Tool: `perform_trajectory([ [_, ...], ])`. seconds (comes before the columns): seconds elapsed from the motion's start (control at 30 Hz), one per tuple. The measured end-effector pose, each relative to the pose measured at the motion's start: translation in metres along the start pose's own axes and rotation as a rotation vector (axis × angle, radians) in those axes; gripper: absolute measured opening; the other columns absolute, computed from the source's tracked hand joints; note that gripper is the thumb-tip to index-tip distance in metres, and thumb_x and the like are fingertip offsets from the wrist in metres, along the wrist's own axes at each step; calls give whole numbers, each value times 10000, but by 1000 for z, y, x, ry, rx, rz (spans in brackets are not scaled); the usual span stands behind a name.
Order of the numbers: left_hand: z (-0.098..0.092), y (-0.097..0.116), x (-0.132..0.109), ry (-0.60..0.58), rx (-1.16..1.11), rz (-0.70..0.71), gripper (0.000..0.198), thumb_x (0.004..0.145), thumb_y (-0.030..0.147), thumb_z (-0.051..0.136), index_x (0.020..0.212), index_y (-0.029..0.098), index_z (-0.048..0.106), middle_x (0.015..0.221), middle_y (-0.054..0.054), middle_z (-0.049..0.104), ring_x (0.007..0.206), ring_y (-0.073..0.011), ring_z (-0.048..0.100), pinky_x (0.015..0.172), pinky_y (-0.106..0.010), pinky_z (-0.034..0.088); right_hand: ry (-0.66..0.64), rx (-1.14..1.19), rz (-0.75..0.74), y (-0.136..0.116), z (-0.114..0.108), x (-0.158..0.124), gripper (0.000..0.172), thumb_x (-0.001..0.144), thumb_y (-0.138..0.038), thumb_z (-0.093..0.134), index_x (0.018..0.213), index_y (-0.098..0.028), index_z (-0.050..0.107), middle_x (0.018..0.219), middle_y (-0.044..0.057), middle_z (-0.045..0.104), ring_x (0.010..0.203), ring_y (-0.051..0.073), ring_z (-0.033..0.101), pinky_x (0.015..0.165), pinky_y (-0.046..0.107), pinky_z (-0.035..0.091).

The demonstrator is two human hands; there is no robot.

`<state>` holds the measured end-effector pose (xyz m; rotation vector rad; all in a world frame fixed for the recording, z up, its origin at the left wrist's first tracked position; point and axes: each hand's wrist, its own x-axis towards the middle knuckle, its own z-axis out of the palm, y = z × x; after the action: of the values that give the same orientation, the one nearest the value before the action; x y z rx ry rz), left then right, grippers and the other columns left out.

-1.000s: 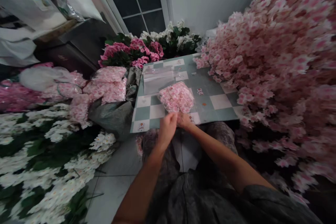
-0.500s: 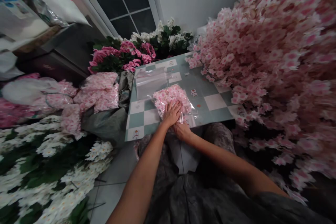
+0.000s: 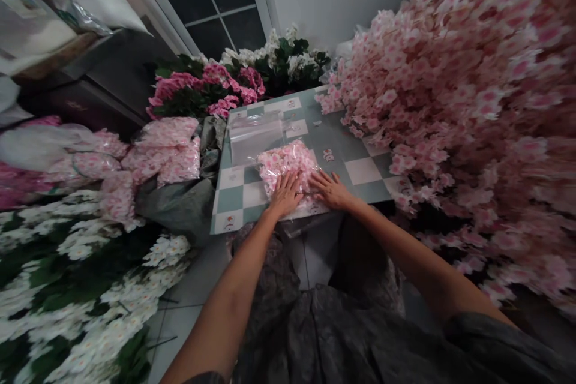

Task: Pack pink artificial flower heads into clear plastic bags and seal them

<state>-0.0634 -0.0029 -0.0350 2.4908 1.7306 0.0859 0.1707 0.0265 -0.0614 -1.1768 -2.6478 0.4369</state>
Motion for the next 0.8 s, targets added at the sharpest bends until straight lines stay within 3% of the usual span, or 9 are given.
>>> perform_trajectory([
  [0.07, -16, 8, 4, 37, -47, -95, 542, 1019, 346, 406, 1550, 248, 459, 1657, -56, 361, 1579, -287, 197, 1282, -563, 124, 81, 49, 46, 3, -2, -4, 578, 1051, -387, 366, 1601, -209, 359, 1670, 109, 302, 1555, 317, 251, 1208, 606, 303],
  [0.13, -34, 18, 14, 167, -63, -255, 500, 1034, 345, 350, 1484, 267, 554, 1648, -54, 380, 1581, -303, 183, 1271, -600, 124, 155, 70, 108, 3, -7, -1, 577, 1060, -368, 321, 1597, -161, 367, 1658, 155, 316, 1549, 293, 273, 1214, 545, 328],
  [0.2, -48, 23, 28, 291, -48, -384, 524, 1029, 414, 368, 1501, 262, 535, 1689, -58, 289, 1591, -349, 96, 1251, -660, 85, 203, 41, 162, -2, -12, 8, 580, 1062, -371, 319, 1593, -146, 375, 1675, 178, 260, 1563, 310, 228, 1218, 545, 316],
  [0.27, -53, 19, 39, 293, -29, -433, 607, 1003, 508, 414, 1560, 269, 448, 1717, -51, 199, 1588, -397, 1, 1222, -717, 25, 220, -28, 171, -11, -13, 20, 588, 1056, -397, 357, 1610, -197, 350, 1707, 147, 164, 1579, 359, 137, 1214, 609, 276],
  [0.43, -24, -21, 35, 34, -78, -502, 743, 979, 628, 372, 1633, 291, 264, 1722, -43, 172, 1583, -413, 14, 1196, -747, 24, 86, -164, -46, -33, 11, 31, 626, 1034, -468, 444, 1624, -325, 292, 1719, 47, 154, 1577, 407, 58, 1188, 733, 168],
  [0.57, -4, -38, 31, 19, -96, -476, 787, 971, 633, 393, 1643, 259, 221, 1725, -76, 140, 1585, -400, -9, 1200, -730, 33, 36, -96, -65, -32, 24, 30, 635, 1022, -480, 467, 1614, -307, 318, 1713, 60, 177, 1578, 402, 52, 1185, 737, 151],
  [0.63, -8, -41, 33, -4, -169, -474, 757, 972, 603, 424, 1630, 263, 270, 1719, -87, 169, 1586, -394, 26, 1202, -726, 74, 34, 32, -47, -23, 18, 30, 601, 1030, -452, 436, 1598, -268, 366, 1699, 75, 231, 1580, 368, 109, 1211, 686, 173],
  [0.7, -19, -44, 30, 27, -272, -500, 699, 978, 545, 456, 1605, 258, 346, 1705, -99, 226, 1585, -372, 107, 1223, -680, 136, 103, 227, 22, -9, 5, 26, 573, 1045, -405, 360, 1584, -213, 393, 1667, 109, 314, 1553, 299, 255, 1231, 569, 259],
  [0.8, -36, -45, -1, 253, -410, -500, 598, 973, 470, 513, 1516, 222, 492, 1648, -122, 372, 1563, -326, 239, 1261, -559, 199, 257, 475, 209, 17, -21, 1, 543, 1032, -385, 329, 1478, -148, 527, 1482, 160, 565, 1336, 248, 559, 1117, 429, 445],
])
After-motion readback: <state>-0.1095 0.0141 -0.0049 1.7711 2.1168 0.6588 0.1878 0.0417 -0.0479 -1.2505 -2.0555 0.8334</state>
